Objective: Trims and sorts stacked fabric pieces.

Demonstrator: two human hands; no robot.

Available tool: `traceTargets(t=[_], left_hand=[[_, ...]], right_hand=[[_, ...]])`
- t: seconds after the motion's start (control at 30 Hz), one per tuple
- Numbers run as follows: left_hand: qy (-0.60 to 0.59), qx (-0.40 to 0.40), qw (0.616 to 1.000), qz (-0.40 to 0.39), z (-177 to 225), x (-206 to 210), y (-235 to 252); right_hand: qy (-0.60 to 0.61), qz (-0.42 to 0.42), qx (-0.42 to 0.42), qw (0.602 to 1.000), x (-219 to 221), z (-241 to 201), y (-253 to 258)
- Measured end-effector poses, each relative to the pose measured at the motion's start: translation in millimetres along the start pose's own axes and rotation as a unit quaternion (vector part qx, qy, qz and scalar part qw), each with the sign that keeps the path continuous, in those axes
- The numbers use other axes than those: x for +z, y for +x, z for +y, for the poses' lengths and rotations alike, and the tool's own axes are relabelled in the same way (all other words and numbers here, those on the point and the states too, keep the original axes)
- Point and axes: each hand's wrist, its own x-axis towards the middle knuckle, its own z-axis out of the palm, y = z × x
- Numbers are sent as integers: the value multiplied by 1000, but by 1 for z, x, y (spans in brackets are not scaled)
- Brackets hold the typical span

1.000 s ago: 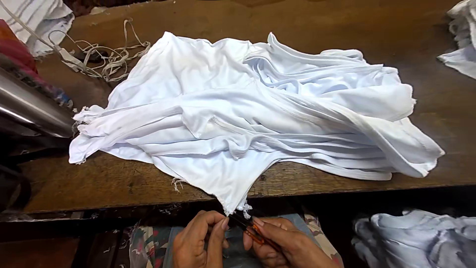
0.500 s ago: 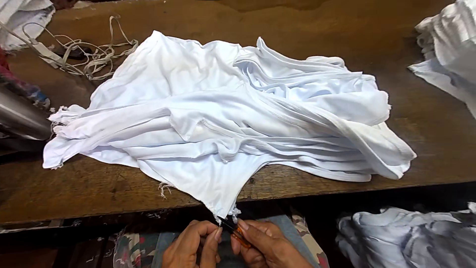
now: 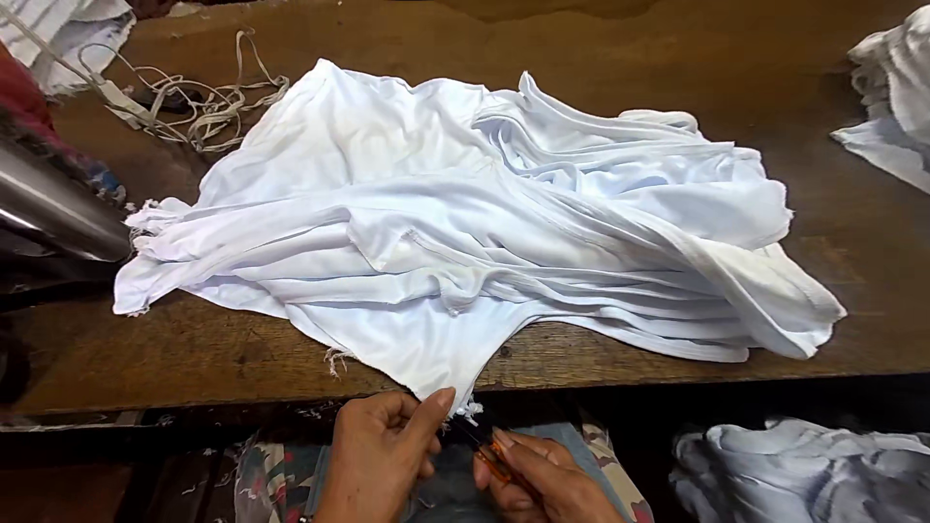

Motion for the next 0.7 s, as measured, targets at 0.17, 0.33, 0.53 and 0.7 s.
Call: traceTargets(t=[0.17, 0.33, 0.53, 0.7], left_hand=[[-61, -16, 997, -38, 0, -2, -6], [-83, 53, 994, -47, -10, -9, -20], [-83, 91, 992, -42, -9, -11, -28], [-87, 118, 989, -28, -13, -7, -31]], right_hand=[[-35, -1, -21, 999, -2, 2, -2], [-9, -39, 21, 999, -2, -1, 3], [24, -90, 42, 995, 1, -2, 10], [46, -101, 40, 993, 4, -3, 14]])
